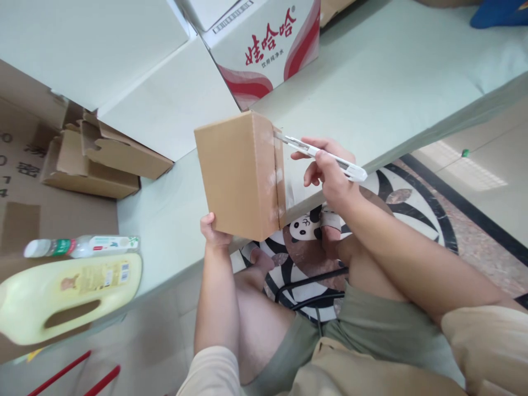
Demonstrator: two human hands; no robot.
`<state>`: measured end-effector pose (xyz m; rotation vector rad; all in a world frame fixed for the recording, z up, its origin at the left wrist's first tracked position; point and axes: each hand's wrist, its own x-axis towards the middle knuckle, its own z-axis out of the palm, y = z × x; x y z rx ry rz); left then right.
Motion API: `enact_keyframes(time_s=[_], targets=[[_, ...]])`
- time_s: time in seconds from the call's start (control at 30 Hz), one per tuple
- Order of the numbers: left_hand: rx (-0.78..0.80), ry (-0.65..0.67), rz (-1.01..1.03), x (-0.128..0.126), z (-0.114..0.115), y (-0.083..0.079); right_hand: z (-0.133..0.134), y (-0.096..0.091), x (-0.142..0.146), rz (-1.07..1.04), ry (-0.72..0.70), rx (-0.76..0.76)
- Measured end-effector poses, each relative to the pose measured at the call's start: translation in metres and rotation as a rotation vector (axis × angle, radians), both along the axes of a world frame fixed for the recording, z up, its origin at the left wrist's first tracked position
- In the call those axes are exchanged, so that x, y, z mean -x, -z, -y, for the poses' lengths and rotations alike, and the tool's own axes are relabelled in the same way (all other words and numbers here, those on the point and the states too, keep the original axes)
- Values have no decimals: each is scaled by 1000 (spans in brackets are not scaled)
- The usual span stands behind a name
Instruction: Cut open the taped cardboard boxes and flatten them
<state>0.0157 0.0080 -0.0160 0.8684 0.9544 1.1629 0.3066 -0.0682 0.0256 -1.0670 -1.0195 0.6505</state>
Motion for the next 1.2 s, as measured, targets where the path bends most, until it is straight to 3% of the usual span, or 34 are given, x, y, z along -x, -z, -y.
enact_keyframes(time_s=[0.27,0.57,0.83,1.03,1.2], targets=[[0,67,52,-2,3,-3,3,-1,5,23,-39,-54],[-31,-6,109,-27,14,-7,-2,3,18,-39,50,-49],[-45,-69,79,-32,18,-12,2,3,33,-77,101,-48],[-99,-83,48,-42,28,-16,8,4,41,120,154,-20],[-134,-51,72,-43,21,-20,13,-1,35,276,187,-86]])
